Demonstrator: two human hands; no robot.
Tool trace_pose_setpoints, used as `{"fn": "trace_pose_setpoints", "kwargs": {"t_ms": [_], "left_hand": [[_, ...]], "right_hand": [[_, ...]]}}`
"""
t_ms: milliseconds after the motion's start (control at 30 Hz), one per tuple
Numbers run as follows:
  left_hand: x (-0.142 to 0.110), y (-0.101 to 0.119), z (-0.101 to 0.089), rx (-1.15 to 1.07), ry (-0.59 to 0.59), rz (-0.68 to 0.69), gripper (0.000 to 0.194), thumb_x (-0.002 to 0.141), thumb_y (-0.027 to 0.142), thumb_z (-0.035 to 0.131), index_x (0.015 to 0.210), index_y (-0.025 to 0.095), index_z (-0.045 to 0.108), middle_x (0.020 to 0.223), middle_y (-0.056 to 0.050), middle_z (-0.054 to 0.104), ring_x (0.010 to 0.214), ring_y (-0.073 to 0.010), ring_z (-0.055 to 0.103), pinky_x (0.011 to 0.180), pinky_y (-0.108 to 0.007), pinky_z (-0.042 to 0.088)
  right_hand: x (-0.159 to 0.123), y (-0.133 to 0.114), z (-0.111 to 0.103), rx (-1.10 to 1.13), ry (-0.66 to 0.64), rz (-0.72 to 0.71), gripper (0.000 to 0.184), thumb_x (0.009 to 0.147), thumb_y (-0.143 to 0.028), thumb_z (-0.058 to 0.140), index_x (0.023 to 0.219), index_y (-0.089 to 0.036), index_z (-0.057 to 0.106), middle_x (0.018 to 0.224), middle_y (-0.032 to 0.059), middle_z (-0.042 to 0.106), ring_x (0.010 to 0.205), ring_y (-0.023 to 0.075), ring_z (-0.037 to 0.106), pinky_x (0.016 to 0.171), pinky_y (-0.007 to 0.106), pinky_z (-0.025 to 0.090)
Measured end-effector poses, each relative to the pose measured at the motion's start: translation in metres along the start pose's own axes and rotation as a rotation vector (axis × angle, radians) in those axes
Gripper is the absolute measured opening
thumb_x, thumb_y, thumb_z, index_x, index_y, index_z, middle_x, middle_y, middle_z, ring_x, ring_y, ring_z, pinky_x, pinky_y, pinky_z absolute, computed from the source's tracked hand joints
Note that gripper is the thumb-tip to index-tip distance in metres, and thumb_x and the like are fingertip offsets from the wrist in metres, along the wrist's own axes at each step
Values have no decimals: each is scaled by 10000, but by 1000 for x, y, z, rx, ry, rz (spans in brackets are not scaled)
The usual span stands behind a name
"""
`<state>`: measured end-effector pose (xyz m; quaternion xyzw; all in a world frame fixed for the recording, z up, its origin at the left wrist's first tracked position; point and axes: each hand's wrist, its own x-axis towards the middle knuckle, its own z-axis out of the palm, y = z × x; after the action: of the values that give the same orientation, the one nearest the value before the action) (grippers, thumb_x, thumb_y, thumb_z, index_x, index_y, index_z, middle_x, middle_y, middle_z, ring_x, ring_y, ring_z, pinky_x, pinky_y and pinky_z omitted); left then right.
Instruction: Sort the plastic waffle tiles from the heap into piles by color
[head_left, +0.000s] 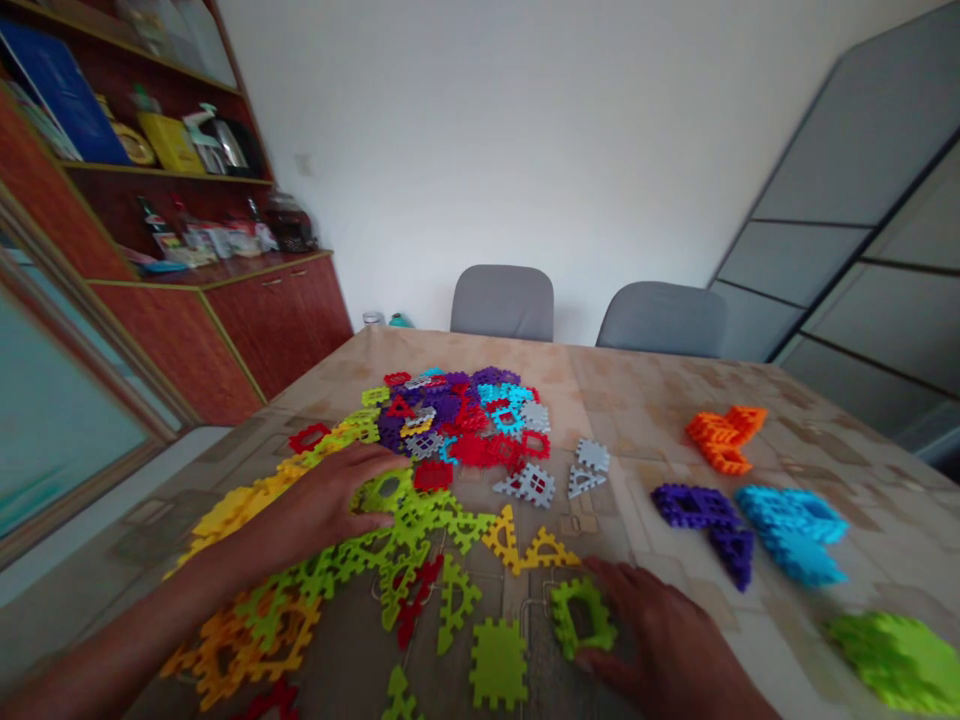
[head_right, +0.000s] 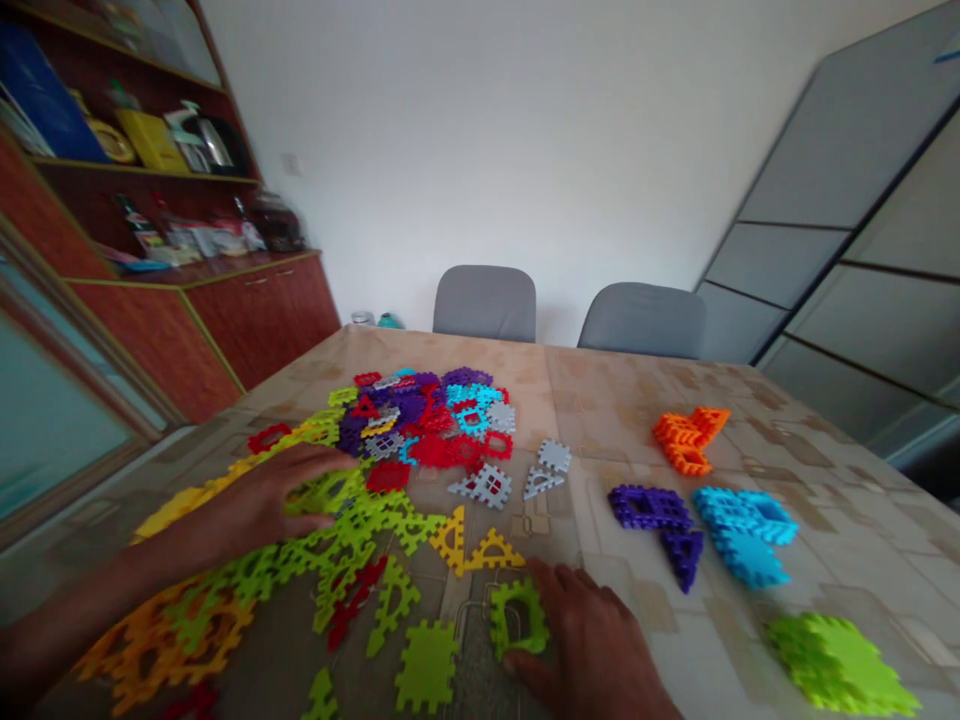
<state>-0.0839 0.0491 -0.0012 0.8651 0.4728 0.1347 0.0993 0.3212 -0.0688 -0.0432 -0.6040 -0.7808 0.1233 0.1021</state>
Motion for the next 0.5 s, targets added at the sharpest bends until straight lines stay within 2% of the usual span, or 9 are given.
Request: {"fn": "trace_pose_setpoints", "kwargs": {"t_ms": [100, 200, 267, 367, 433, 500], "left_hand": [[-3, 41, 10, -195, 8, -24, 533, 853, 466, 689, 1349, 291, 599, 1418, -73, 592, 1320, -330, 516, 1111, -431, 408], [-4, 89, 20, -581, -170, -78, 537, 821, 456, 688, 1331, 315, 594, 1304, -36, 664, 1167, -288, 624, 1005, -376, 496], [-2, 115, 26, -818, -279, -74, 582, 805, 488, 694, 1350, 327, 566, 1330, -29, 646, 1184, -287, 612, 1005, -378, 493], [9, 141, 36, -1039, -358, -75, 716, 748, 507, 751, 1397, 337, 498, 1331, -35, 623, 1182, -283, 595, 997, -389, 482], [18, 151, 43, -1076, -347, -85, 775, 724, 522, 773, 1411, 331, 468, 1285, -40, 617, 1106, -269, 608, 934, -377, 495], [26, 158, 49, -1039, -318, -78, 714, 742, 553, 754, 1365, 310, 505, 1192, -38, 626, 983, -242, 619, 841, -345, 498]], "right_hand": [[3, -2, -15, 48, 118, 58, 449, 844, -380, 647, 1257, -207, 684, 954, 108, 778, 807, 278, 752, 702, 382, 602], [7, -5, -25, 103, 259, 77, 342, 910, -376, 553, 1155, -194, 709, 803, 69, 746, 688, 237, 722, 626, 348, 567], [8, -8, -28, 157, 319, 59, 314, 931, -361, 521, 1113, -188, 710, 772, 57, 732, 665, 224, 706, 613, 335, 548], [8, -15, -32, 277, 373, 16, 261, 958, -325, 497, 1028, -196, 713, 805, 56, 737, 685, 202, 700, 635, 311, 542], [8, -19, -34, 349, 408, -11, 237, 969, -298, 490, 957, -207, 709, 849, 60, 741, 728, 194, 704, 662, 296, 540], [8, -22, -36, 384, 428, -23, 230, 974, -287, 490, 908, -213, 698, 847, 56, 736, 735, 191, 698, 664, 289, 531]]}}
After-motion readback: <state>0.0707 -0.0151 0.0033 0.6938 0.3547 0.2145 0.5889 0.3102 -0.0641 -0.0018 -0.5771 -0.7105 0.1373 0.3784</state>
